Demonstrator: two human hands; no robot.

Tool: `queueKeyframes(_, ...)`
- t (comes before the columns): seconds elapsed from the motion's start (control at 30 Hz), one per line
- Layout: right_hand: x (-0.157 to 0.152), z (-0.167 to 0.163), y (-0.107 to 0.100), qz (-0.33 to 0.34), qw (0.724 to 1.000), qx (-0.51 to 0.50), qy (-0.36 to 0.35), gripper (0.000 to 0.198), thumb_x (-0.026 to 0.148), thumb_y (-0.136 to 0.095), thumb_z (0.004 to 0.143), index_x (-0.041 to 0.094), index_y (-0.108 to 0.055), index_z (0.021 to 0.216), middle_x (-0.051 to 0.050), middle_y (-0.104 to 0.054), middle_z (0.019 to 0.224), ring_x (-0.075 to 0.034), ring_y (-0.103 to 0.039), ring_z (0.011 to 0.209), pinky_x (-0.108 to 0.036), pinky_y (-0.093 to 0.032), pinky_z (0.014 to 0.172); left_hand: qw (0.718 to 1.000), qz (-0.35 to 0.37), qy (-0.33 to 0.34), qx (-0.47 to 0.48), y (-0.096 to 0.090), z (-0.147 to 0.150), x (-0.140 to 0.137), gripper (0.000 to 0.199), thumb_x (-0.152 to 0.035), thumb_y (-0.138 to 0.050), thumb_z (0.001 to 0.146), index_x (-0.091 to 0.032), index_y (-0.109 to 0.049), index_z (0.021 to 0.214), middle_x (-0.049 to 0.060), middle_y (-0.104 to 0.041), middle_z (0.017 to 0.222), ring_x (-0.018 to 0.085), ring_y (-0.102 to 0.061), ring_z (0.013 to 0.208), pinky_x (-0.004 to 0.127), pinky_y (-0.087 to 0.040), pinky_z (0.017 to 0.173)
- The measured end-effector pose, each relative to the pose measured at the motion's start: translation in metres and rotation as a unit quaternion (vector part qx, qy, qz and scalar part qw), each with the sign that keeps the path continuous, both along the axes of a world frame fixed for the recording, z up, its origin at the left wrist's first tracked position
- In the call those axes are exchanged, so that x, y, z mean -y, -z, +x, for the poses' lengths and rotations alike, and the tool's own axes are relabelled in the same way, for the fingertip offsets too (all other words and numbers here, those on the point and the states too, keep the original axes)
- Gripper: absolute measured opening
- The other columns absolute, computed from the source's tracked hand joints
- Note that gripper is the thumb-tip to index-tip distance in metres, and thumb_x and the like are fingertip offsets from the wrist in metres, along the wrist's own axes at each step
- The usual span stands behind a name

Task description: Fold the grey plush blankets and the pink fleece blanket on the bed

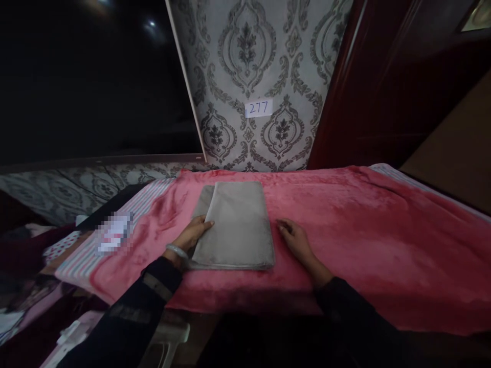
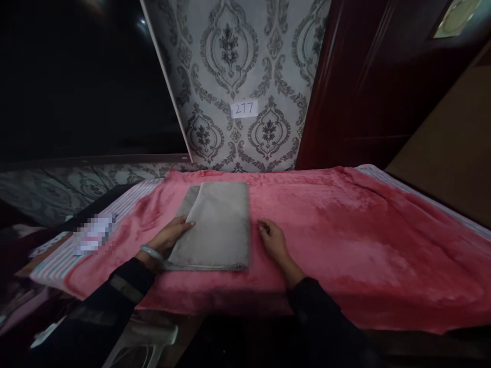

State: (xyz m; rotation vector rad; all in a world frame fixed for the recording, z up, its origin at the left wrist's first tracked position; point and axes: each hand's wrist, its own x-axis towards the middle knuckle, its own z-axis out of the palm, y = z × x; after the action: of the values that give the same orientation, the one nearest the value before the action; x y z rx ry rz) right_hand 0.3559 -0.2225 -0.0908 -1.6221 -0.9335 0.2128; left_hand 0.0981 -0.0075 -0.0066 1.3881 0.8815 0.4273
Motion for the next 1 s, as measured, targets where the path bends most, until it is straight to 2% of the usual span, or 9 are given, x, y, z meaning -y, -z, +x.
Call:
queueKeyframes(0.13, 0.001, -0.028, -0.032, -0.007, 0.981, 0.187, -0.049, 0.051, 0.045, -0.044, 0.096, 0.019, -0.063, 0.136, -0.014, -0.064, 0.136, -0.028, -0.060, 0.126, -0.049, -0.047, 0.108, 1.000, 0.005, -0.001, -0.004, 0.001, -0.006, 0.015, 0.038, -0.028, -0.083, 0.064, -0.013, -0.070, 0.097, 0.007, -0.076, 0.078, 0.024, -0.073, 0.070, 0.033, -0.058, 0.064)
queueKeyframes(0.23, -0.003, -0.059, -0.054, -0.081, 0.935, 0.332, -0.096, 0.062, 0.049, -0.047, 0.099, 0.020, -0.048, 0.153, -0.014, -0.042, 0.160, -0.031, -0.035, 0.149, -0.055, -0.031, 0.121, 1.000, 0.006, 0.011, -0.011, 0.003, -0.007, 0.023, 0.038, -0.029, -0.084, 0.065, -0.015, -0.070, 0.098, 0.006, -0.076, 0.075, 0.025, -0.073, 0.071, 0.033, -0.058, 0.065)
queueKeyframes(0.3, -0.006, -0.073, -0.056, -0.164, 0.900, 0.385, -0.117, 0.067, 0.052, -0.050, 0.098, 0.019, -0.043, 0.156, -0.015, -0.032, 0.165, -0.034, -0.025, 0.153, -0.059, -0.025, 0.122, 0.999, 0.017, 0.018, -0.027, 0.004, -0.007, 0.025, 0.036, -0.031, -0.084, 0.065, -0.015, -0.070, 0.093, 0.004, -0.073, 0.068, 0.024, -0.071, 0.067, 0.033, -0.057, 0.064)
queueKeyframes(0.43, -0.003, -0.079, -0.040, -0.296, 0.856, 0.400, -0.141, 0.069, 0.055, -0.045, 0.101, 0.016, -0.040, 0.158, -0.017, -0.031, 0.165, -0.033, -0.028, 0.153, -0.054, -0.026, 0.122, 0.996, 0.074, -0.013, -0.056, 0.005, -0.008, 0.023, 0.032, -0.032, -0.084, 0.064, -0.015, -0.065, 0.083, -0.002, -0.061, 0.055, 0.019, -0.063, 0.056, 0.030, -0.052, 0.058)
queueKeyframes(0.5, 0.000, -0.077, -0.034, -0.317, 0.851, 0.397, -0.136, 0.070, 0.056, -0.041, 0.103, 0.016, -0.036, 0.160, -0.016, -0.027, 0.167, -0.031, -0.025, 0.154, -0.051, -0.025, 0.123, 0.995, 0.084, -0.024, -0.050, 0.005, -0.008, 0.024, 0.036, -0.032, -0.084, 0.062, -0.016, -0.063, 0.085, -0.002, -0.062, 0.060, 0.017, -0.062, 0.058, 0.028, -0.051, 0.059)
queueKeyframes(0.63, 0.001, -0.078, -0.038, -0.341, 0.848, 0.386, -0.124, 0.068, 0.056, -0.037, 0.104, 0.019, -0.036, 0.160, -0.014, -0.028, 0.167, -0.032, -0.024, 0.155, -0.054, -0.024, 0.122, 0.990, 0.131, -0.018, -0.036, 0.007, -0.008, 0.034, 0.040, -0.028, -0.082, 0.063, -0.016, -0.062, 0.096, 0.003, -0.071, 0.087, 0.020, -0.068, 0.080, 0.031, -0.055, 0.074)
queueKeyframes(0.8, -0.001, -0.089, -0.043, -0.299, 0.850, 0.410, -0.143, 0.063, 0.054, -0.036, 0.105, 0.028, -0.033, 0.162, -0.011, -0.023, 0.169, -0.037, -0.021, 0.154, -0.063, -0.023, 0.120, 0.976, 0.201, -0.060, -0.057, 0.013, -0.004, 0.040, 0.049, -0.013, -0.071, 0.067, -0.017, -0.060, 0.115, 0.009, -0.071, 0.110, 0.024, -0.067, 0.101, 0.037, -0.053, 0.092)
queueKeyframes(0.9, 0.001, -0.093, -0.039, -0.302, 0.843, 0.416, -0.155, 0.060, 0.054, -0.037, 0.105, 0.032, -0.035, 0.161, -0.007, -0.025, 0.169, -0.037, -0.023, 0.154, -0.062, -0.024, 0.120, 0.969, 0.225, -0.083, -0.060, 0.017, -0.004, 0.040, 0.053, -0.008, -0.070, 0.065, -0.016, -0.061, 0.116, 0.010, -0.071, 0.113, 0.026, -0.065, 0.108, 0.038, -0.050, 0.098)
queueKeyframes(1.0, 0.005, -0.098, -0.035, -0.296, 0.845, 0.422, -0.142, 0.060, 0.053, -0.037, 0.105, 0.031, -0.035, 0.161, -0.008, -0.026, 0.168, -0.037, -0.024, 0.153, -0.062, -0.023, 0.120, 0.971, 0.215, -0.093, -0.045, 0.021, -0.005, 0.040, 0.042, -0.012, -0.071, 0.066, -0.016, -0.062, 0.107, 0.009, -0.072, 0.104, 0.025, -0.067, 0.101, 0.036, -0.052, 0.092)
